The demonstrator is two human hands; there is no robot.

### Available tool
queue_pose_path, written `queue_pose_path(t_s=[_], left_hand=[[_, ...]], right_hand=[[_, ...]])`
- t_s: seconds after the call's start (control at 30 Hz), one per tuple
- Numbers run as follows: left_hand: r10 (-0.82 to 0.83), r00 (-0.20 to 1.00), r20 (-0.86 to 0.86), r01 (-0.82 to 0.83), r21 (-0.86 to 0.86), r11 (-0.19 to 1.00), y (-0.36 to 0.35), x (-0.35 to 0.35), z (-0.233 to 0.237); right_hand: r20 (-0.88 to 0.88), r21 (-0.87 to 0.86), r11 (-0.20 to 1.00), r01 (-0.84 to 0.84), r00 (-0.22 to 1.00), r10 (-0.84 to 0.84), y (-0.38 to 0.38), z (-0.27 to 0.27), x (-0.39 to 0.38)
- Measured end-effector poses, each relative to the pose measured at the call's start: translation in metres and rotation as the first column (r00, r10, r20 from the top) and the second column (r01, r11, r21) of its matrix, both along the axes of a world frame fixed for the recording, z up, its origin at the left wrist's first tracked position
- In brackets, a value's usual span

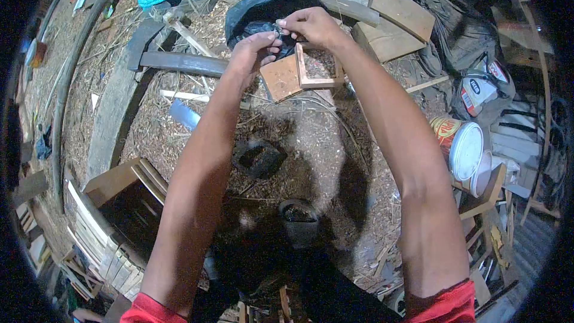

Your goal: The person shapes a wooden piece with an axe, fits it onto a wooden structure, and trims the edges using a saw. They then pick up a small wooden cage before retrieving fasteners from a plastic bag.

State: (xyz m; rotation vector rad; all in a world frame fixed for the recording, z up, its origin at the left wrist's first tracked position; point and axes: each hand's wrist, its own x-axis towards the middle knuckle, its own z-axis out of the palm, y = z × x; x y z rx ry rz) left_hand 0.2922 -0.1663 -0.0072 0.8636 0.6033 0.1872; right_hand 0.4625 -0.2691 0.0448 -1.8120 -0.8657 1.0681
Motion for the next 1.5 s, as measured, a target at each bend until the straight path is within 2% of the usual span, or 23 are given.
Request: queue_pose_path(t_s=[0.03,0.13,0.23,0.43,0.53,0.57,0.6,0.67,0.7,0.8,0.9,1.0,1.07,1.13,1.17,1.2,1.23,1.27,1.33,1.37,1.4,1.47,1.5], left_hand=[[0.009,1.0,-0.002,-0.009,0.001,1.0,0.0,0.001,-0.003],[0.059,0.998,-0.026,-0.059,0.024,0.998,0.0,0.003,-0.003],[0.136,0.988,-0.075,-0.128,0.097,0.987,-0.002,0.003,-0.005],[0.209,0.967,-0.147,-0.171,0.237,0.956,-0.008,-0.002,0.0],[0.216,0.966,-0.14,-0.173,0.265,0.948,-0.006,-0.001,0.003],[0.225,0.966,-0.129,-0.185,0.266,0.946,-0.006,0.0,0.003],[0.236,0.965,-0.119,-0.198,0.266,0.943,-0.006,0.0,0.004],[0.264,0.959,-0.107,-0.228,0.264,0.937,-0.007,-0.003,0.006],[0.281,0.954,-0.106,-0.246,0.261,0.933,-0.009,-0.003,0.005],[0.26,0.96,-0.107,-0.214,0.319,0.923,-0.006,-0.013,0.001],[0.195,0.976,-0.099,-0.138,0.41,0.902,0.003,-0.029,-0.011],[0.313,0.944,-0.107,-0.218,0.512,0.831,-0.01,-0.067,0.012],[0.465,0.884,0.043,-0.356,0.706,0.612,-0.035,-0.104,0.016],[0.627,0.772,0.107,-0.574,0.543,0.613,-0.053,-0.134,-0.025],[0.677,0.733,0.073,-0.601,0.534,0.594,-0.059,-0.145,-0.019],[0.724,0.689,0.035,-0.628,0.527,0.572,-0.066,-0.158,-0.013],[0.768,0.641,-0.004,-0.654,0.52,0.549,-0.069,-0.168,-0.008],[0.752,0.658,-0.024,-0.625,0.54,0.564,-0.066,-0.176,-0.003],[0.719,0.693,-0.058,-0.566,0.573,0.592,-0.051,-0.185,-0.001],[0.751,0.659,0.032,-0.603,0.62,0.503,-0.044,-0.183,-0.003],[0.752,0.658,0.025,-0.604,0.615,0.507,-0.04,-0.183,0.0],[0.753,0.658,0.016,-0.603,0.61,0.514,-0.031,-0.186,0.011],[0.776,0.631,0.025,-0.619,0.619,0.483,-0.029,-0.186,0.013]], right_hand=[[-0.018,-0.022,1.0,0.009,1.0,-0.009,0.0,0.001,-0.001],[0.098,0.012,0.993,0.121,0.988,-0.121,-0.001,0.002,-0.007],[0.157,0.036,0.99,0.135,0.978,-0.139,-0.001,-0.007,0.001],[-0.048,0.018,0.992,0.125,0.991,-0.124,-0.012,0.004,0.005],[-0.131,0.056,0.993,0.102,0.987,-0.094,-0.016,0.005,0.002],[-0.175,0.099,0.984,0.15,0.976,-0.131,-0.018,0.003,0.0],[0.047,0.082,0.99,0.114,0.992,-0.118,-0.019,-0.004,0.002],[0.471,0.031,0.998,0.053,0.88,-0.061,-0.018,-0.016,0.007],[0.472,0.081,0.986,0.148,0.865,-0.169,-0.018,-0.019,0.005],[0.501,0.221,0.964,0.146,0.832,-0.24,-0.016,-0.022,-0.007],[0.417,0.223,0.967,0.122,0.885,-0.208,-0.006,-0.009,-0.045],[0.231,0.315,0.945,0.094,0.958,-0.172,0.006,-0.02,-0.091],[0.273,0.294,0.955,0.039,0.954,-0.123,0.007,-0.015,-0.137],[0.347,0.24,0.968,-0.078,0.938,-0.011,0.005,-0.034,-0.174],[0.294,0.165,0.983,-0.084,0.955,0.033,0.003,-0.041,-0.194],[0.332,0.118,0.982,-0.149,0.938,0.102,0.0,-0.018,-0.212],[0.446,0.143,0.978,-0.154,0.892,0.075,0.002,-0.028,-0.222],[0.555,0.168,0.973,-0.159,0.831,0.04,0.005,-0.035,-0.23],[0.716,0.302,0.946,-0.122,0.683,-0.141,0.023,-0.03,-0.228],[0.768,0.363,0.925,-0.112,0.598,-0.229,0.032,-0.027,-0.227],[0.8,0.349,0.92,-0.176,0.567,-0.195,0.044,-0.028,-0.22],[0.867,0.205,0.938,-0.28,0.497,-0.042,0.059,-0.032,-0.209],[0.876,0.031,0.969,-0.247,0.474,0.093,0.064,-0.028,-0.213]])
